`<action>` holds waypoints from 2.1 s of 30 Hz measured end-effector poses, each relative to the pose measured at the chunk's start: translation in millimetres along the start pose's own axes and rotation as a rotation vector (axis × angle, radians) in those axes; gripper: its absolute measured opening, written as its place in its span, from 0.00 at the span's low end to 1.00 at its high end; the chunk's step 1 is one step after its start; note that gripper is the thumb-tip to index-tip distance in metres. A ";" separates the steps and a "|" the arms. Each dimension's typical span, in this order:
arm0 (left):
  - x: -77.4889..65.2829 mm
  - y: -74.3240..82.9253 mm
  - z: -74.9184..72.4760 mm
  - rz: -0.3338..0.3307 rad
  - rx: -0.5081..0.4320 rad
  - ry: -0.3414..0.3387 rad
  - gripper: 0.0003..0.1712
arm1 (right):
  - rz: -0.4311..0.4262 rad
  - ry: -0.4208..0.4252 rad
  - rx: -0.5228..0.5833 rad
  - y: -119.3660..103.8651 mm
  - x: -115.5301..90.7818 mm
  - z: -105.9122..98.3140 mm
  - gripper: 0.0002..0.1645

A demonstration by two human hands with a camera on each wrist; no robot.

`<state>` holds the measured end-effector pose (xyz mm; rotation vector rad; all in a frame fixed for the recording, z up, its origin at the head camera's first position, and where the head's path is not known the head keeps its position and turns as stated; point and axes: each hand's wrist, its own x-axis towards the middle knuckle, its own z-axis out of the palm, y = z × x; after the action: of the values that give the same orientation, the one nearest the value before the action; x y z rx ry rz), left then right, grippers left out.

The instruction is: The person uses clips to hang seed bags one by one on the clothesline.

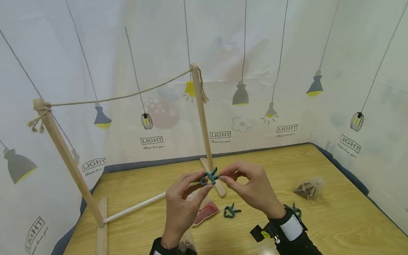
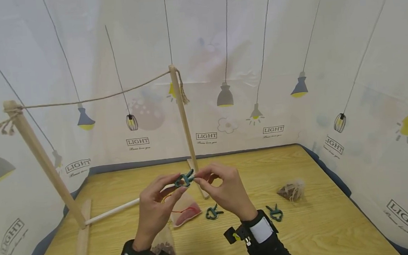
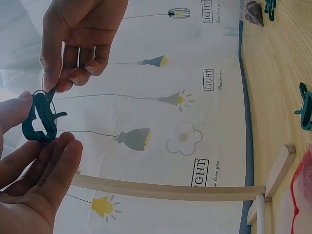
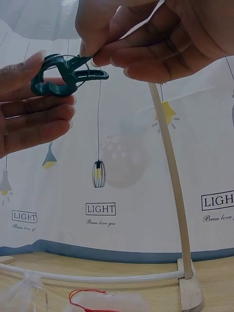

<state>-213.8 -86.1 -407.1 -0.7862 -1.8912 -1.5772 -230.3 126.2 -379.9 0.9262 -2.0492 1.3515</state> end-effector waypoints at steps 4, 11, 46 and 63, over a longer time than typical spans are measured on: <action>0.2 0.5 0.6 -0.055 -0.064 -0.009 0.20 | 0.010 0.005 0.056 -0.7 -0.1 0.5 0.11; -1.5 0.0 6.2 -0.154 -0.250 -0.010 0.19 | 0.105 -0.007 0.213 -1.0 -1.9 1.5 0.24; -3.6 -13.6 -3.1 -0.240 -0.328 -0.102 0.26 | 0.380 0.070 0.479 11.2 -7.8 4.2 0.18; -5.6 -33.2 -39.6 -0.379 -0.195 0.017 0.28 | 0.410 0.223 0.306 24.3 -6.4 -16.6 0.13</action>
<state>-232.6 -130.3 -426.8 -0.5067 -1.9787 -2.0150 -244.2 149.9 -392.4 0.4503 -1.9572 1.9303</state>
